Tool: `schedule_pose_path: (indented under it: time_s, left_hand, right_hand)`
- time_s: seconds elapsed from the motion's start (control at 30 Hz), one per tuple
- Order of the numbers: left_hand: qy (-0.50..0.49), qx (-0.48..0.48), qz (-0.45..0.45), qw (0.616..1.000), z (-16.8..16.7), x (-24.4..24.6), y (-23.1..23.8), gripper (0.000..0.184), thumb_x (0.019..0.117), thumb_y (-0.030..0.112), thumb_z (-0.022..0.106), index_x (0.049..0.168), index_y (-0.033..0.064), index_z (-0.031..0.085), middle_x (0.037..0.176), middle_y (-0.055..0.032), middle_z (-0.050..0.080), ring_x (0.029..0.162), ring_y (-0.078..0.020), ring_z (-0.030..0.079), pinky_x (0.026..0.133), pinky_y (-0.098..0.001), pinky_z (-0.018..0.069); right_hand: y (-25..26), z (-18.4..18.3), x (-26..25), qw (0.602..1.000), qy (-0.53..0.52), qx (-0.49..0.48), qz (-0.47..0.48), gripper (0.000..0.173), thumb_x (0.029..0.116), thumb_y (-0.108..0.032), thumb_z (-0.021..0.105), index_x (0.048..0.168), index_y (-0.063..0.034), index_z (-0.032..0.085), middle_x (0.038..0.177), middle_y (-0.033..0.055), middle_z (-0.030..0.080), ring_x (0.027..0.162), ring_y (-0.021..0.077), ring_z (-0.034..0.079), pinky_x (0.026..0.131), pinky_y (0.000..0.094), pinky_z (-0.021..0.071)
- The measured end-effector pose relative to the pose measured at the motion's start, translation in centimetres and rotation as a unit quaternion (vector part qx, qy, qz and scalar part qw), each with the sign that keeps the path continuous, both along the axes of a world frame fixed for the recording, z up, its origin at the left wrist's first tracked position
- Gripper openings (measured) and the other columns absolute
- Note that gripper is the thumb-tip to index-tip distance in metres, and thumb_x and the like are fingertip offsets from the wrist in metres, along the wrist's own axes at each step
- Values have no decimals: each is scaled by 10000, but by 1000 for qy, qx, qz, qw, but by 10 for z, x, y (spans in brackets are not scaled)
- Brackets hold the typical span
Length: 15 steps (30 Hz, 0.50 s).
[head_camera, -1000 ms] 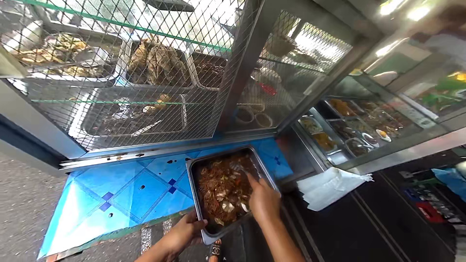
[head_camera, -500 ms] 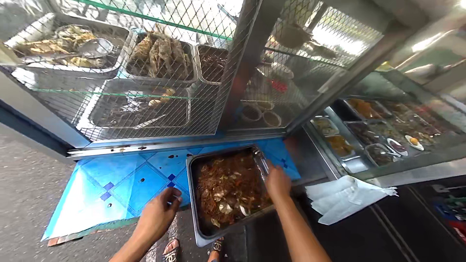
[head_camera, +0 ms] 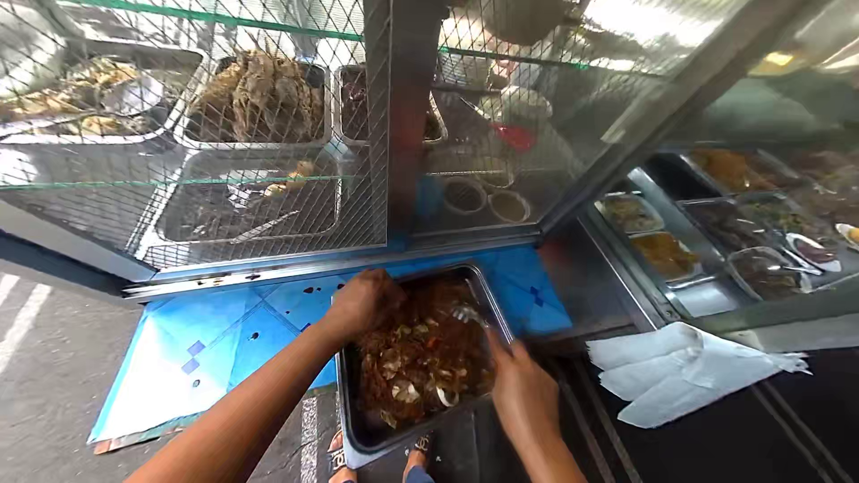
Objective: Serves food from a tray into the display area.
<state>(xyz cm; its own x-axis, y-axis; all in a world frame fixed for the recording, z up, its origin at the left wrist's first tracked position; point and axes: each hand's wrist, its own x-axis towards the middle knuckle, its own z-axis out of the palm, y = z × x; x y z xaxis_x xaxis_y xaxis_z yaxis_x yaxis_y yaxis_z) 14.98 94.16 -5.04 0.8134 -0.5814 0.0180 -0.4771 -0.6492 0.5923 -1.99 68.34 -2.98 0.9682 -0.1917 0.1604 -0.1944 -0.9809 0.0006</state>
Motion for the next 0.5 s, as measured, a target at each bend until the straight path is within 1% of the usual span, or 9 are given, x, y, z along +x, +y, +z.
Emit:
schedule_pose_path:
  time_s: [0.1, 0.23, 0.3, 0.4, 0.5]
  left_hand:
    - [11, 59, -68, 996, 4, 13, -21, 113, 946, 217, 710, 1008, 173, 793, 1057, -56, 701, 1077, -250, 637, 966, -471, 522]
    - [45, 144, -117, 982, 14, 20, -42, 126, 954, 207, 699, 1032, 186, 795, 1115, -80, 681, 1144, -284, 607, 993, -487, 508]
    - [45, 170, -131, 976, 14, 20, -48, 133, 953, 192, 688, 1034, 199, 794, 1107, -78, 678, 1133, -288, 604, 970, -488, 515]
    - [39, 196, -142, 969, 12, 20, -53, 145, 958, 174, 664, 1035, 194, 785, 1102, -82, 671, 1124, -293, 606, 941, -489, 529]
    - [44, 211, -144, 966, 10, 19, -54, 135, 962, 182, 658, 1033, 151, 769, 1106, -101, 664, 1127, -306, 607, 952, -490, 525]
  right_hand:
    - [-7, -7, -2, 1000, -11, 9, -4, 538, 835, 15, 666, 1297, -250, 744, 943, 110, 724, 589, 231, 685, 505, 399, 569]
    - [-15, -12, -8, 1000, -4, 15, -10, 532, 838, 16, 666, 1293, -246, 747, 927, 98, 720, 583, 220, 682, 498, 388, 565]
    - [-18, -12, -10, 1000, 6, 18, -17, 525, 848, 9, 656, 1294, -251, 746, 942, 94, 724, 589, 218, 686, 504, 386, 570]
    - [-21, -11, -10, 999, 20, 23, -24, 525, 861, -11, 647, 1311, -266, 735, 954, 92, 724, 598, 217, 688, 516, 386, 574]
    - [-20, -11, -10, 999, 14, 24, -19, 515, 857, -16, 649, 1304, -256, 739, 940, 93, 720, 590, 211, 685, 506, 382, 569]
